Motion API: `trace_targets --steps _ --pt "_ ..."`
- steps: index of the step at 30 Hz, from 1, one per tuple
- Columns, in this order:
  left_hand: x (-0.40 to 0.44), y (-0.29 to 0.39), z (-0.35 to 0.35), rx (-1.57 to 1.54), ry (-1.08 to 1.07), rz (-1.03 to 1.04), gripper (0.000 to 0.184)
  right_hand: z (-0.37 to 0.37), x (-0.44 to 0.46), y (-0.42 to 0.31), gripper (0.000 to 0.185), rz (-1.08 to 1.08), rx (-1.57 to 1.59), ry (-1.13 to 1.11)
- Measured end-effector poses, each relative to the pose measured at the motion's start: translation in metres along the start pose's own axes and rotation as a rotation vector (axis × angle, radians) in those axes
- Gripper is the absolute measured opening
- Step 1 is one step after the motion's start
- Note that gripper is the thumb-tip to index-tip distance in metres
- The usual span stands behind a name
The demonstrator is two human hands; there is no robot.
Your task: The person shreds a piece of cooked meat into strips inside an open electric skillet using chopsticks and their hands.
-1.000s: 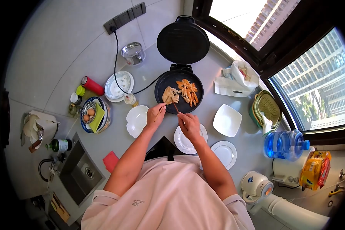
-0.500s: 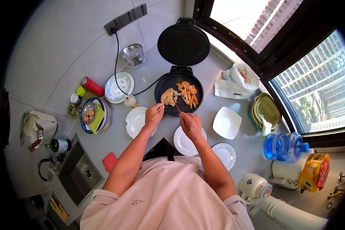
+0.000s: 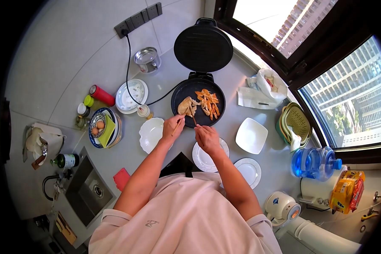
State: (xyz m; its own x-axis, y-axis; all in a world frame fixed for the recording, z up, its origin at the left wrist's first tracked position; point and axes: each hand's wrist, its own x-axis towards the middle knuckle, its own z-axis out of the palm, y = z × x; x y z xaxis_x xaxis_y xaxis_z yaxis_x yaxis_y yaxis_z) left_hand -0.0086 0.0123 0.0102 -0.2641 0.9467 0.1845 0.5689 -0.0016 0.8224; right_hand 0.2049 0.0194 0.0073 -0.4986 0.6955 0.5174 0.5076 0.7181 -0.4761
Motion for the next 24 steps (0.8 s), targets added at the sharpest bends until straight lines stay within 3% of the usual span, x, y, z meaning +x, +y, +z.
trace_targets --steps 4,11,14,24 --pt "0.001 -0.001 0.000 -0.016 0.008 -0.011 0.019 0.005 -0.007 0.001 0.016 -0.059 -0.088 -0.029" --pt "0.005 -0.003 -0.011 -0.040 -0.005 -0.076 0.020 -0.001 -0.018 0.017 0.017 0.039 -0.062 -0.020" --pt "0.003 -0.008 -0.014 -0.064 0.000 -0.072 0.021 -0.016 -0.008 0.012 0.018 -0.035 -0.037 -0.018" --pt "0.009 -0.004 -0.009 0.012 0.103 -0.035 0.019 0.000 0.020 -0.011 0.020 0.025 0.043 0.154"
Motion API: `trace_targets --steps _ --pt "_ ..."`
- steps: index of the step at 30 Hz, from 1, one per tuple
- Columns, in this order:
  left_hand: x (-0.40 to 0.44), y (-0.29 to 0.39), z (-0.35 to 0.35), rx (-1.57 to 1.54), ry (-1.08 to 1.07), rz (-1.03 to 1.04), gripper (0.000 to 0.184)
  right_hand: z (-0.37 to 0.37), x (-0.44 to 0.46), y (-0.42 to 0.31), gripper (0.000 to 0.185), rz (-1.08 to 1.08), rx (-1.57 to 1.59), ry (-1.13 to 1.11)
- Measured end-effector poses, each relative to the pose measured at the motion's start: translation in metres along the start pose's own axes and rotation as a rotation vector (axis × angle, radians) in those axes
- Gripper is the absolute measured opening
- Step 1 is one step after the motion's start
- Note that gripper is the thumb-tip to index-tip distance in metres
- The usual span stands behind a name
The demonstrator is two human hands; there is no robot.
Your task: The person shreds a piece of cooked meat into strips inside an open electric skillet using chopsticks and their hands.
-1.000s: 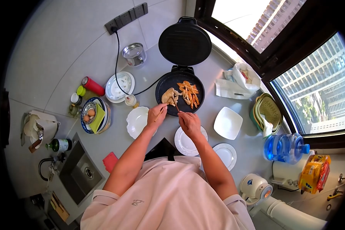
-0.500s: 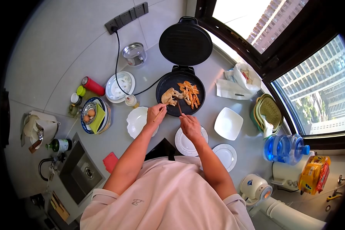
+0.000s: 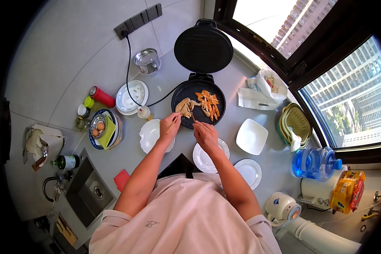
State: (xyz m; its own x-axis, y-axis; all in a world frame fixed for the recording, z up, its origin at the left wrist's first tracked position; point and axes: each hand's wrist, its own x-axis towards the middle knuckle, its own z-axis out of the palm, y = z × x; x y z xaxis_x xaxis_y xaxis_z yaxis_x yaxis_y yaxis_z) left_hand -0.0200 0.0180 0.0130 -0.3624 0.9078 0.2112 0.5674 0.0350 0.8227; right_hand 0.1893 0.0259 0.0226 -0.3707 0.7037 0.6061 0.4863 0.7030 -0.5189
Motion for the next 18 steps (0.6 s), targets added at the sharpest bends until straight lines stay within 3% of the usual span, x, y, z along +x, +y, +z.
trace_targets --steps 5,18 --pt "0.009 -0.008 0.005 -0.001 -0.051 0.013 0.019 0.016 -0.002 0.004 0.019 0.022 -0.028 -0.080" --pt "0.013 -0.011 0.005 -0.036 -0.104 -0.062 0.020 0.041 -0.015 -0.002 0.019 -0.156 -0.283 -0.179"
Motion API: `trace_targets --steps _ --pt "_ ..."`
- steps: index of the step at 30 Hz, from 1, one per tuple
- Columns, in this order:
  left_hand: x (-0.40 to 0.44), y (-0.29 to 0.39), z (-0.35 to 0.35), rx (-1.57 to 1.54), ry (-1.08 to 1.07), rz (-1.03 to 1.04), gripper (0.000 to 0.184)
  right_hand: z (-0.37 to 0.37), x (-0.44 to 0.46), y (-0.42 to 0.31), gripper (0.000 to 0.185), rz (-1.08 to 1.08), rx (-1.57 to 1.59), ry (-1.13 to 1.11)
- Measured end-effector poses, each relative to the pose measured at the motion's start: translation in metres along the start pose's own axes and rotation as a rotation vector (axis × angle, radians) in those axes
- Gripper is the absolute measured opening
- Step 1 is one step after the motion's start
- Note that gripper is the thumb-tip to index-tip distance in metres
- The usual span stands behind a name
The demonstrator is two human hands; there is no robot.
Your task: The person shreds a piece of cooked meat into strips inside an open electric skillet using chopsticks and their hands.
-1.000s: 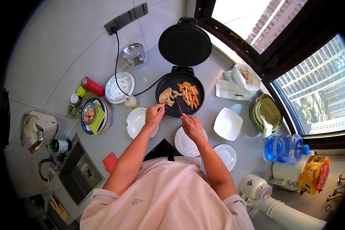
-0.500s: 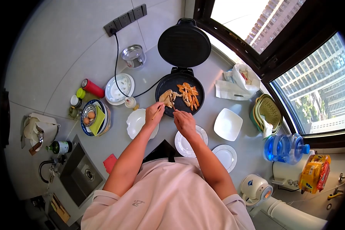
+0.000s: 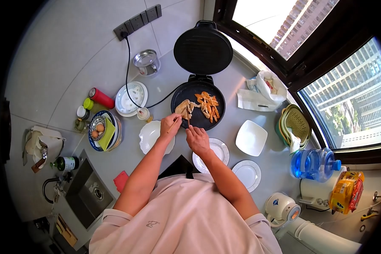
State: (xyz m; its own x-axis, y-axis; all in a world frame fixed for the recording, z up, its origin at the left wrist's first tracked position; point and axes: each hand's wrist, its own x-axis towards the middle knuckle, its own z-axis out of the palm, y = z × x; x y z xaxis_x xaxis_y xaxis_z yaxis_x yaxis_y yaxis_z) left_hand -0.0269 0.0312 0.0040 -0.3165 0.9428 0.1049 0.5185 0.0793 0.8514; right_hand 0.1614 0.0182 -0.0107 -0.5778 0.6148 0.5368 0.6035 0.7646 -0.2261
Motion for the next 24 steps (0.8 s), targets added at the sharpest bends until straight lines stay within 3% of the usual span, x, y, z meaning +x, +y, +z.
trace_targets --steps 13,24 --pt "0.003 0.001 -0.013 -0.012 -0.033 0.037 0.018 -0.023 -0.018 0.034 0.021 0.049 0.024 0.018" --pt "0.008 0.002 -0.010 0.006 0.053 0.064 0.019 -0.024 0.014 0.005 0.022 0.109 0.117 0.122"
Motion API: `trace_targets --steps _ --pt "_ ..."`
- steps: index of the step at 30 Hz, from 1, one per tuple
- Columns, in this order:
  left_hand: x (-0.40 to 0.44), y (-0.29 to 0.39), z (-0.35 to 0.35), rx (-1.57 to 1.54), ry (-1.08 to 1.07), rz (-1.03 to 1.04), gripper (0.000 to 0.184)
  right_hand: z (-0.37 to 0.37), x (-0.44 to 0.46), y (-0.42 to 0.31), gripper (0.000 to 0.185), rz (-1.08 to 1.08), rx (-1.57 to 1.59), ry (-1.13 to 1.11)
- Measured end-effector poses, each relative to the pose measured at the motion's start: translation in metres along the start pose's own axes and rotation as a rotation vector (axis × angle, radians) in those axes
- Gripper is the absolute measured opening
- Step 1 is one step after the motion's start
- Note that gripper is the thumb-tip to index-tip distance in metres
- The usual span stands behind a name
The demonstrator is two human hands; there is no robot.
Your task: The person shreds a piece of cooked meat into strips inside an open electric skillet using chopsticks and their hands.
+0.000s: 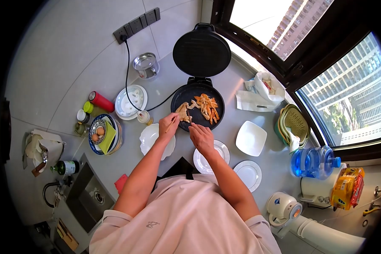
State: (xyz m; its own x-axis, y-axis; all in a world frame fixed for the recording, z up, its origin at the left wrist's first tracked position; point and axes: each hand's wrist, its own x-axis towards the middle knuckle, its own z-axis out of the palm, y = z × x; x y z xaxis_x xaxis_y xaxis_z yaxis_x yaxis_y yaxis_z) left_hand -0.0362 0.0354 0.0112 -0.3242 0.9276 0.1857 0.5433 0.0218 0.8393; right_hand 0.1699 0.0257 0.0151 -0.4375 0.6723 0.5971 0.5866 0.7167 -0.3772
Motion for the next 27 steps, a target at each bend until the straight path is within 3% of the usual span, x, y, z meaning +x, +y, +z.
trace_targets --steps 11,27 --pt "0.008 -0.012 0.005 0.020 -0.067 -0.008 0.021 0.023 -0.001 0.005 0.021 -0.070 -0.128 -0.079" --pt "0.015 -0.007 0.001 0.001 -0.090 -0.053 0.022 0.010 -0.005 0.034 0.019 -0.055 -0.032 -0.116"
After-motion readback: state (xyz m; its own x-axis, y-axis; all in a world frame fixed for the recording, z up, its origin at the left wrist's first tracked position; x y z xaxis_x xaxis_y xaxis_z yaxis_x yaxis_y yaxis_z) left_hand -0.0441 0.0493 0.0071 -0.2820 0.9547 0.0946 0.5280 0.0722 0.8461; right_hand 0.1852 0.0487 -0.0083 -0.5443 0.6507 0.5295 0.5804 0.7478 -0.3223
